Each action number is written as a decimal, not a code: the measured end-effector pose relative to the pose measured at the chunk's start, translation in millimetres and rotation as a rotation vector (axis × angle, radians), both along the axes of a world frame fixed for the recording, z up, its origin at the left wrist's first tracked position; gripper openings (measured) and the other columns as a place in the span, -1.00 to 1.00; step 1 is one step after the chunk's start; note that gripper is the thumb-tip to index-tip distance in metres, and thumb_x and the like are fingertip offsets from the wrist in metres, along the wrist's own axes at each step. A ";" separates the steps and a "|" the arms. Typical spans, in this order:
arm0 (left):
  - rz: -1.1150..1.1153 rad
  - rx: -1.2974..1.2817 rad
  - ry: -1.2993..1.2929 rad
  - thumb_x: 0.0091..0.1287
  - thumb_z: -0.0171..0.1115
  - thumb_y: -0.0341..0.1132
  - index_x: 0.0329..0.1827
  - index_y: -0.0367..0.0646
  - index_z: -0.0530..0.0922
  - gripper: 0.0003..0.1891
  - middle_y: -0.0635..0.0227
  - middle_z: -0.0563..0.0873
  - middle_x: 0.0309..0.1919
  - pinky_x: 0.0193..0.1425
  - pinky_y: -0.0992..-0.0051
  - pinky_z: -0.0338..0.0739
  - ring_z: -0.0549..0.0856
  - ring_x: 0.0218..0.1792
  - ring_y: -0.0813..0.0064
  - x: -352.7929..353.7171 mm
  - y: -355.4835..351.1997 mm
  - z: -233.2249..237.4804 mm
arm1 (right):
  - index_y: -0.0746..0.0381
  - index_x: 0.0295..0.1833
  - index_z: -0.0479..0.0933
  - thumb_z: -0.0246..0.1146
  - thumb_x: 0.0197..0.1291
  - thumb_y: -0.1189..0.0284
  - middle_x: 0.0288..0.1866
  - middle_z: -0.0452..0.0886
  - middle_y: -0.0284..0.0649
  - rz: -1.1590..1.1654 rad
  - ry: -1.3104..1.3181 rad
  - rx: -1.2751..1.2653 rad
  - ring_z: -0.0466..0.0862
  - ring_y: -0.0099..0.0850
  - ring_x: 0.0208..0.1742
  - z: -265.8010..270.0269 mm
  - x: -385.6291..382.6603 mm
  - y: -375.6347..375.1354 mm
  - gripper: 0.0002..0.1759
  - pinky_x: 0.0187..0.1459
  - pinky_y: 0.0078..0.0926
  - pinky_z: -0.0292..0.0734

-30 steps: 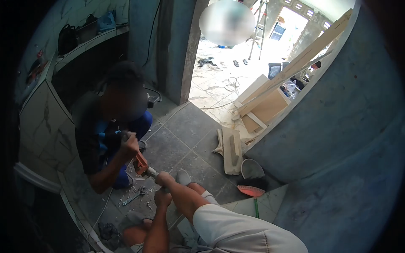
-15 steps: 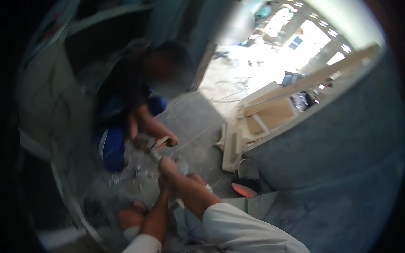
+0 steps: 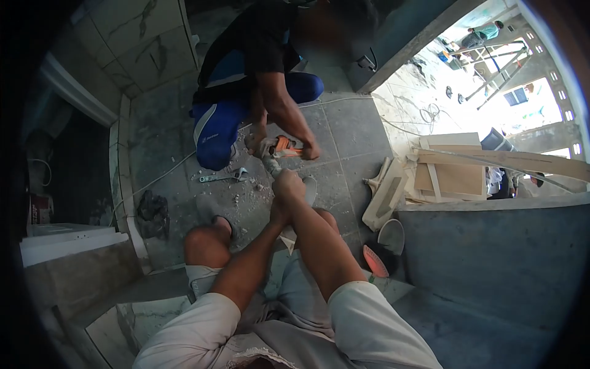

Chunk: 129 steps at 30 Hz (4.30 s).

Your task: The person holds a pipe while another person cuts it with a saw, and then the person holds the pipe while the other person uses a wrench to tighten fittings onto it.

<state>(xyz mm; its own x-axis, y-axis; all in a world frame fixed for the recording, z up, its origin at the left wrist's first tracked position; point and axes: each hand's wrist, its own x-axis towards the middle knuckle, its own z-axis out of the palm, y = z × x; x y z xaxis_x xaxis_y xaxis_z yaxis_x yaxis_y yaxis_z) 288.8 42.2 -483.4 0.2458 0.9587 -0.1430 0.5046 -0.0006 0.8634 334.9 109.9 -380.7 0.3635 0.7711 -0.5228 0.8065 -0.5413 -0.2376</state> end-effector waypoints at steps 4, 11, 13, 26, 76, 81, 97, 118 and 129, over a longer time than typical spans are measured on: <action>0.139 0.144 -0.195 0.01 0.28 0.02 -0.27 -0.19 0.64 -0.57 -0.01 0.69 -0.37 -0.17 0.20 0.57 0.68 -0.23 0.00 7.8 -2.9 -7.5 | 0.27 -0.06 0.59 0.23 0.04 0.35 -0.02 0.62 0.02 -0.031 0.008 0.006 0.63 -0.08 0.03 5.0 -8.5 3.2 -0.66 0.02 -0.18 0.53; 0.008 0.073 -0.089 -0.07 0.29 -0.04 -0.38 -0.21 0.65 -0.62 -0.03 0.68 -0.41 -0.20 0.17 0.57 0.69 -0.25 0.02 -5.4 4.4 1.1 | 0.28 -0.07 0.60 0.26 0.03 0.31 0.00 0.62 0.02 0.004 0.067 0.014 0.62 -0.08 0.04 10.0 -0.4 1.2 -0.63 0.02 -0.18 0.53; 0.011 0.040 -0.113 -0.07 0.28 -0.06 -0.40 -0.21 0.65 -0.63 -0.04 0.67 -0.41 -0.22 0.17 0.57 0.69 -0.26 0.03 -0.8 -0.7 -11.6 | 0.28 -0.07 0.60 0.27 0.02 0.30 -0.01 0.62 0.03 -0.020 0.069 -0.006 0.62 -0.08 0.04 3.0 5.0 -2.8 -0.63 0.02 -0.18 0.53; -0.021 0.046 0.161 0.03 0.14 -0.19 -0.53 -0.25 0.61 -0.73 -0.06 0.66 -0.52 -0.27 0.10 0.57 0.68 -0.36 -0.07 -6.9 7.0 -4.1 | 0.27 -0.04 0.60 0.23 0.04 0.31 0.01 0.63 -0.03 -0.064 0.159 -0.041 0.63 -0.13 0.06 3.2 8.8 4.2 -0.62 0.05 -0.23 0.53; -0.072 -0.064 -0.080 0.26 0.14 -0.02 0.18 -0.07 0.43 -0.51 0.12 0.55 0.14 0.21 0.32 0.40 0.55 0.16 0.24 8.5 -5.5 -58.1 | 0.28 -0.07 0.55 0.03 0.19 0.44 -0.12 0.66 -0.01 -0.031 0.080 0.166 0.67 -0.06 -0.08 -16.8 14.2 -12.5 -0.73 -0.07 -0.12 0.57; 0.009 0.053 -0.153 0.17 0.31 -0.08 0.13 -0.18 0.43 -0.47 0.12 0.56 0.06 0.21 0.43 0.38 0.53 0.12 0.32 8.8 8.2 -134.6 | 0.25 -0.04 0.57 0.07 0.19 0.41 -0.05 0.65 -0.03 0.032 0.071 0.147 0.66 -0.12 0.00 -2.6 -6.4 -5.8 -0.71 -0.03 -0.18 0.56; 0.016 -0.098 0.004 0.12 0.34 -0.04 0.19 -0.17 0.42 -0.38 0.06 0.56 0.12 0.22 0.28 0.40 0.53 0.18 0.22 -15.3 5.3 -17.7 | 0.24 -0.04 0.60 0.14 0.11 0.40 -0.02 0.65 -0.07 -0.014 0.149 0.077 0.65 -0.15 0.03 4.9 -7.3 0.0 -0.68 0.02 -0.20 0.55; -0.004 -0.187 -0.030 0.11 0.35 -0.08 0.13 -0.27 0.44 -0.41 0.00 0.56 0.08 0.16 0.26 0.44 0.57 0.13 0.20 -20.2 15.7 -46.6 | 0.19 -0.08 0.63 0.12 0.13 0.41 -0.07 0.67 -0.09 -0.048 0.210 0.103 0.67 -0.16 -0.01 -2.0 -1.2 4.5 -0.72 -0.06 -0.21 0.58; -0.127 -0.353 0.142 0.12 0.34 -0.05 0.17 -0.23 0.41 -0.37 0.02 0.53 0.12 0.22 0.27 0.40 0.52 0.18 0.22 -29.5 24.4 -72.7 | 0.22 -0.11 0.64 0.10 0.13 0.43 -0.10 0.67 -0.07 -0.040 0.209 0.179 0.68 -0.16 -0.05 -16.3 -0.6 -3.4 -0.73 -0.07 -0.21 0.59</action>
<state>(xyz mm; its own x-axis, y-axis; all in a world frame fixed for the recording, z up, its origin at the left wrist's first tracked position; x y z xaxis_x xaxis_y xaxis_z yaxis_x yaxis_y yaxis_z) 259.3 66.6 -556.1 0.3132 0.8080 -0.4990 0.6339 0.2134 0.7434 334.2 106.6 -396.9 0.2936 0.8452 -0.4466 0.7088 -0.5060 -0.4915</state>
